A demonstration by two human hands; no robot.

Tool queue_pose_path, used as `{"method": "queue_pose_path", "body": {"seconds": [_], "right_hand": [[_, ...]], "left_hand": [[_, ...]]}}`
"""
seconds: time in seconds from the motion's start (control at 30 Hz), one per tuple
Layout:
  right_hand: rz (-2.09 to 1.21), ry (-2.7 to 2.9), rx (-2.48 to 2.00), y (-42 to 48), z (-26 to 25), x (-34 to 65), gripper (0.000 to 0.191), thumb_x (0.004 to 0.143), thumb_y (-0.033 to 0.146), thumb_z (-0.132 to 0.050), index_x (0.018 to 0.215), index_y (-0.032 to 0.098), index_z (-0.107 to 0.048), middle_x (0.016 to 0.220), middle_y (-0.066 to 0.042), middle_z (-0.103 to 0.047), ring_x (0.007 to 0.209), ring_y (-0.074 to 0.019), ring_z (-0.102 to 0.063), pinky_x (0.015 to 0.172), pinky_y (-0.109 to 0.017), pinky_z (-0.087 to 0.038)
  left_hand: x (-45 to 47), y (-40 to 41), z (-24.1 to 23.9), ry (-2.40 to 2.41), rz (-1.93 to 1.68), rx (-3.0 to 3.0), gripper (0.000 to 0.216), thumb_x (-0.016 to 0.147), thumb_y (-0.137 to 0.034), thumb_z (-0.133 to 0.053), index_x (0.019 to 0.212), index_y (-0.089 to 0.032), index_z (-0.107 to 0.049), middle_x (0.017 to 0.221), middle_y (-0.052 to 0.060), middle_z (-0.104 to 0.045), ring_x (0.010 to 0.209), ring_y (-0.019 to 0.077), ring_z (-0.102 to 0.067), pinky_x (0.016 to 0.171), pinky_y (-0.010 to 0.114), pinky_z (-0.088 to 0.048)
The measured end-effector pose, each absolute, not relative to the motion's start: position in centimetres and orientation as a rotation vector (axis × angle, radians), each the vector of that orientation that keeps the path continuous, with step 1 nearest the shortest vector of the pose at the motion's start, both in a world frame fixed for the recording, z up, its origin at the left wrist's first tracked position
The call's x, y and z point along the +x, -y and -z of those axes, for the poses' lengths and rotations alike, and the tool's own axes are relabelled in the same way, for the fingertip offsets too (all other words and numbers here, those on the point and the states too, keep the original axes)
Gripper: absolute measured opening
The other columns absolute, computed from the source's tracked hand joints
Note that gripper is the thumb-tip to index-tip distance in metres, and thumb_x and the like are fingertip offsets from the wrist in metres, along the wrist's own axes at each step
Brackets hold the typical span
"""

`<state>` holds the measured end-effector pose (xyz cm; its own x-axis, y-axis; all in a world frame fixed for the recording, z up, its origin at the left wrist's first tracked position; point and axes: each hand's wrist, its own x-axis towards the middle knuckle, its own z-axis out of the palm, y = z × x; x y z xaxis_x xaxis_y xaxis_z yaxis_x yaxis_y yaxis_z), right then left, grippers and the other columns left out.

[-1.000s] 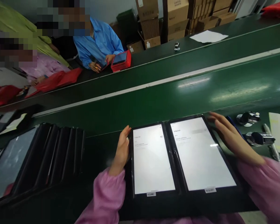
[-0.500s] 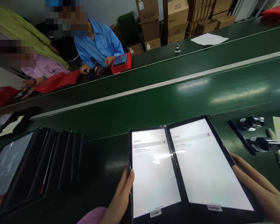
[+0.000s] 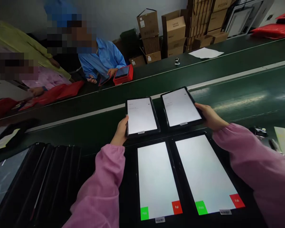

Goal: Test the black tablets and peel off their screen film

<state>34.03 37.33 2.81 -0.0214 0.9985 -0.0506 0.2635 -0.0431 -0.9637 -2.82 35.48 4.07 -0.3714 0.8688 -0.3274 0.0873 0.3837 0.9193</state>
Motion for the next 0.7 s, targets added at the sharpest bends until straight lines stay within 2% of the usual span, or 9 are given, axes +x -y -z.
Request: {"method": "queue_pose_path", "body": {"seconds": [0.07,0.13,0.2,0.27,0.33,0.4,0.5,0.6,0.7], "right_hand": [[-1.093,1.462,-1.478,-40.0,-1.5,32.8,0.048,0.104,0.061,-0.056,0.111,0.016,-0.072,0.106,-0.009,-0.077,0.095,-0.0234,-0.074,0.089,-0.046,-0.061],[-1.002,1.548,-1.507,-40.3,-0.4,33.3,0.048,0.103,0.061,-0.056,0.114,0.017,-0.073,0.119,-0.011,-0.076,0.112,-0.0266,-0.072,0.102,-0.049,-0.056],[-0.927,1.658,-1.498,-38.6,0.1,35.0,0.05,0.1,0.063,-0.055,0.115,0.02,-0.076,0.127,-0.012,-0.075,0.125,-0.0311,-0.067,0.11,-0.049,-0.051],[-0.915,1.802,-1.465,-35.6,-0.1,37.0,0.052,0.095,0.066,-0.058,0.11,0.022,-0.08,0.117,-0.01,-0.079,0.115,-0.0325,-0.072,0.102,-0.046,-0.056],[-0.923,1.946,-1.423,-32.6,-0.4,38.4,0.047,0.089,0.065,-0.065,0.099,0.023,-0.083,0.097,-0.008,-0.082,0.09,-0.0304,-0.077,0.085,-0.043,-0.062],[-0.874,2.041,-1.39,-30.6,-0.4,39.0,0.039,0.088,0.059,-0.067,0.091,0.023,-0.083,0.088,-0.007,-0.081,0.077,-0.028,-0.076,0.075,-0.041,-0.062],[-0.704,2.099,-1.356,-29.9,0.3,39.0,0.033,0.095,0.049,-0.059,0.088,0.023,-0.08,0.092,-0.009,-0.081,0.081,-0.0272,-0.076,0.076,-0.041,-0.061],[-0.52,2.153,-1.291,-30.2,0.8,38.6,0.029,0.099,0.04,-0.056,0.085,0.023,-0.075,0.101,-0.011,-0.08,0.094,-0.0297,-0.074,0.085,-0.046,-0.058],[-0.387,2.226,-1.2,-28.2,0.0,38.3,0.024,0.102,0.033,-0.054,0.087,0.021,-0.07,0.108,-0.015,-0.078,0.098,-0.0312,-0.071,0.085,-0.047,-0.054]], "left_hand": [[-2.6,-37.3,-3.1,-1.798,-1.06,0.954,0.043,0.107,-0.039,-0.042,0.119,-0.008,-0.069,0.109,0.019,-0.077,0.113,0.0315,-0.074,0.097,0.045,-0.062],[-2.7,-36.7,-2.4,-1.875,-1.035,1.098,0.043,0.104,-0.044,-0.049,0.124,-0.011,-0.068,0.131,0.022,-0.07,0.138,0.0351,-0.059,0.114,0.052,-0.051],[-3.1,-34.3,-1.8,-1.921,-0.981,1.267,0.042,0.098,-0.046,-0.058,0.126,-0.016,-0.068,0.148,0.019,-0.061,0.153,0.0348,-0.042,0.126,0.053,-0.036],[-3.4,-30.8,-1.4,-1.888,-0.86,1.4,0.038,0.091,-0.048,-0.064,0.115,-0.02,-0.074,0.144,0.014,-0.065,0.15,0.0349,-0.045,0.129,0.052,-0.031],[-3.2,-27.5,-0.9,-1.807,-0.669,1.56,0.038,0.091,-0.054,-0.059,0.105,-0.023,-0.077,0.128,0.01,-0.074,0.134,0.0345,-0.06,0.122,0.053,-0.04],[-2.6,-25.4,-0.3,-1.742,-0.506,1.748,0.047,0.096,-0.059,-0.046,0.107,-0.026,-0.077,0.122,0.008,-0.077,0.124,0.0326,-0.066,0.115,0.053,-0.047],[-1.8,-24.6,0.8,-1.719,-0.413,1.936,0.057,0.102,-0.059,-0.031,0.118,-0.025,-0.074,0.127,0.008,-0.074,0.127,0.0297,-0.064,0.115,0.051,-0.047],[-1.6,-25.0,1.2,-1.755,-0.403,1.969,0.059,0.104,-0.058,-0.028,0.121,-0.025,-0.074,0.126,0.009,-0.074,0.125,0.03,-0.064,0.114,0.052,-0.046],[-1.0,-23.3,0.5,-1.866,-0.418,2.032,0.06,0.106,-0.06,-0.033,0.137,-0.021,-0.066,0.14,0.015,-0.066,0.136,0.0366,-0.056,0.114,0.058,-0.046]]}}
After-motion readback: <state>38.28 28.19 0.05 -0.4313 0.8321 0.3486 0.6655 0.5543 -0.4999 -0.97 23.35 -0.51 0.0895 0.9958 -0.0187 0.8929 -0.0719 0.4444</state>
